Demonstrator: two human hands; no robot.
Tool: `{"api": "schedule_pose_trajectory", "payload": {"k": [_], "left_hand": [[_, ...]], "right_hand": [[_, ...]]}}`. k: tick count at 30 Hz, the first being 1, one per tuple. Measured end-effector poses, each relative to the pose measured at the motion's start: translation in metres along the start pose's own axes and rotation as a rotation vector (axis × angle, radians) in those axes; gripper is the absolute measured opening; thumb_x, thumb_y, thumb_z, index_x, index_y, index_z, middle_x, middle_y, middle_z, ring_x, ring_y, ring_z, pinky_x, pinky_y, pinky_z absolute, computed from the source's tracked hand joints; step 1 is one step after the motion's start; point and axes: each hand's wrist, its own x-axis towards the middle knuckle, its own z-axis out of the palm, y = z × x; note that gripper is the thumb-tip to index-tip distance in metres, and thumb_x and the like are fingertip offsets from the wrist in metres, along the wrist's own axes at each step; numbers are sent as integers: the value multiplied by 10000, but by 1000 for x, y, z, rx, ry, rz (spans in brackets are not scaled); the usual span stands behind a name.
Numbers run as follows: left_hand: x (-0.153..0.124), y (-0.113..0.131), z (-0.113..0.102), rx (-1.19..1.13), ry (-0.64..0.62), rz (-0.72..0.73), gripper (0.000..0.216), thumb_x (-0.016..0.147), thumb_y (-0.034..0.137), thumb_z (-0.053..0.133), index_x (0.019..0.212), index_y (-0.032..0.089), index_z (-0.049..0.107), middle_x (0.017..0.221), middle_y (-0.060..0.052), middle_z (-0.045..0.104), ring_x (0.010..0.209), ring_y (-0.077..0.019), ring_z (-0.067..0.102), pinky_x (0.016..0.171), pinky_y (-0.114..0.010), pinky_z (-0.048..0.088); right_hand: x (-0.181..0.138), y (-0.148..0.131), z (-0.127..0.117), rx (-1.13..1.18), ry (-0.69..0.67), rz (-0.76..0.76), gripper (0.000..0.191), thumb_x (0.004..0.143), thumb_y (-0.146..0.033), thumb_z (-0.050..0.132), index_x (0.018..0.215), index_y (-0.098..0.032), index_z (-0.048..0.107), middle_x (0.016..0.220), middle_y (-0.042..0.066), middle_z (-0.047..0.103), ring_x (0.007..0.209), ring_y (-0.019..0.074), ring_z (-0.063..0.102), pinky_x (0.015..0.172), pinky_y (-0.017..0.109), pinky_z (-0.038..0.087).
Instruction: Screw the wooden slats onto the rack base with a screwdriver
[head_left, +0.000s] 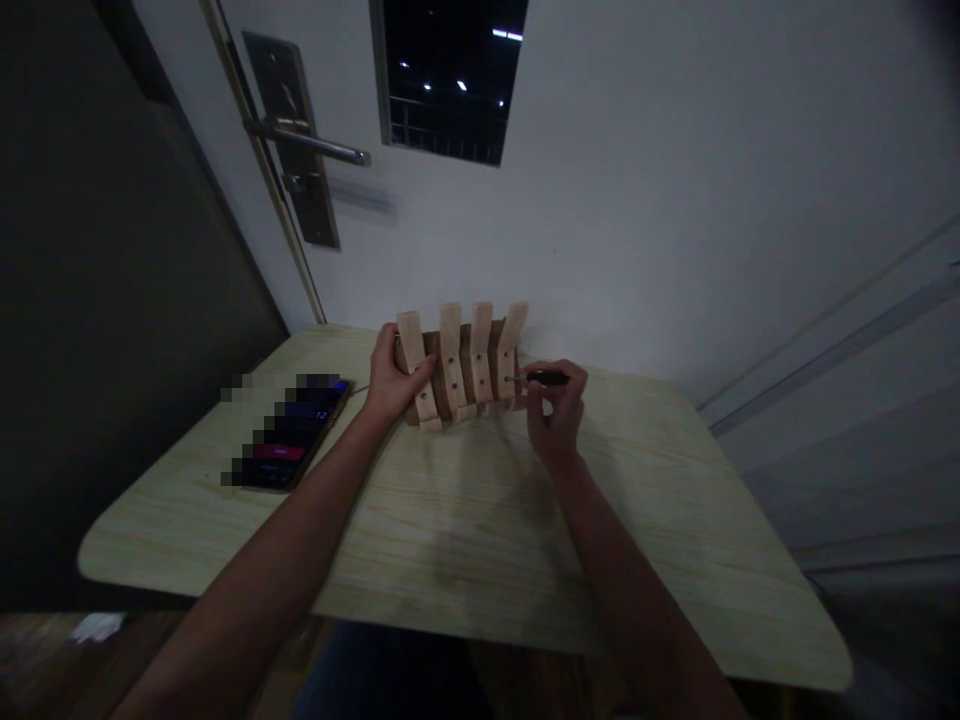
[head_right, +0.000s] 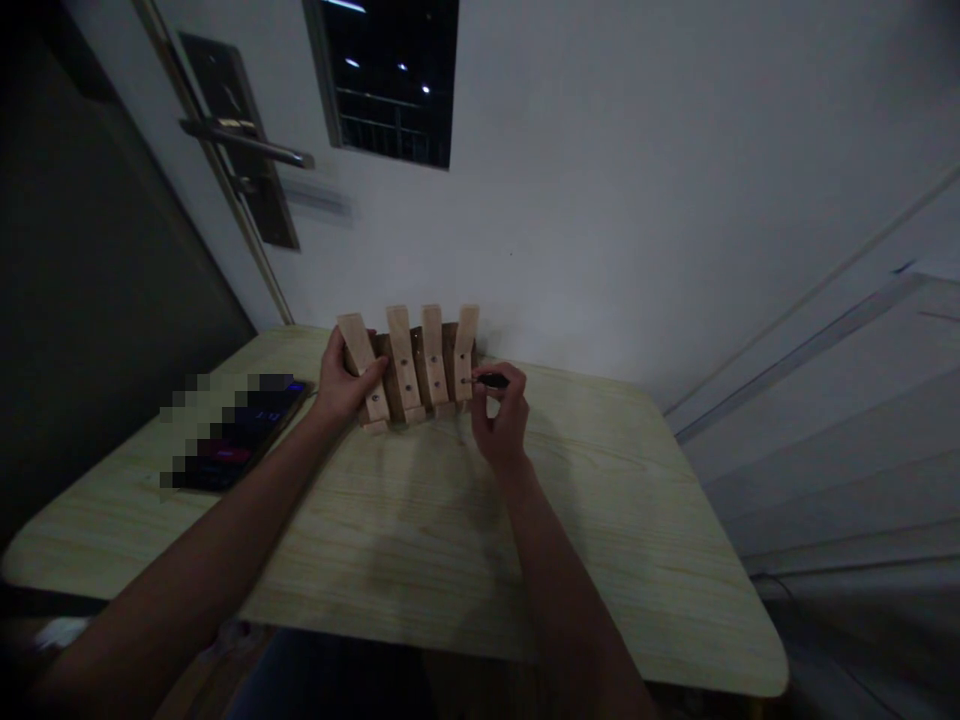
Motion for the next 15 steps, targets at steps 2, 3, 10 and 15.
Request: {"api": "schedule_pose_trajectory", "payload": {"k": [2,3,10,15], "left_hand": [[1,0,0,-5,2,-4,432,659,337,713,1011,215,495,960,-28,568,860,-184,562,770,-334,475],[1,0,0,-9,4,-6,431,659,338,713,1010,216,494,957,-26,568,860,-183,562,769,-331,474],[1,1,-1,-7,6,5,423,651,342,718,993,216,503,941,-23,567,848,-179,558,759,-323,469],[1,0,-1,2,-1,9,424,658,345,717,997,216,498,948,-31,571,858,-190,563,767,-340,474]], "right_hand": [[-1,0,1,26,-23,-7,291,911,-266,463,1188,-265,373,1116,84,592,931,159,658,726,321,594],[-1,0,2,31,-33,-3,311,918,-266,451,1213,-266,354,1130,91,595,941,162,661,734,327,594],[2,-2,2,-16,19,59,360,879,-258,544,1209,-276,400,958,29,658,820,143,687,629,260,597],[2,1,0,2,25,87,338,840,-265,591,1130,-265,416,986,35,616,825,139,672,602,242,595]]}}
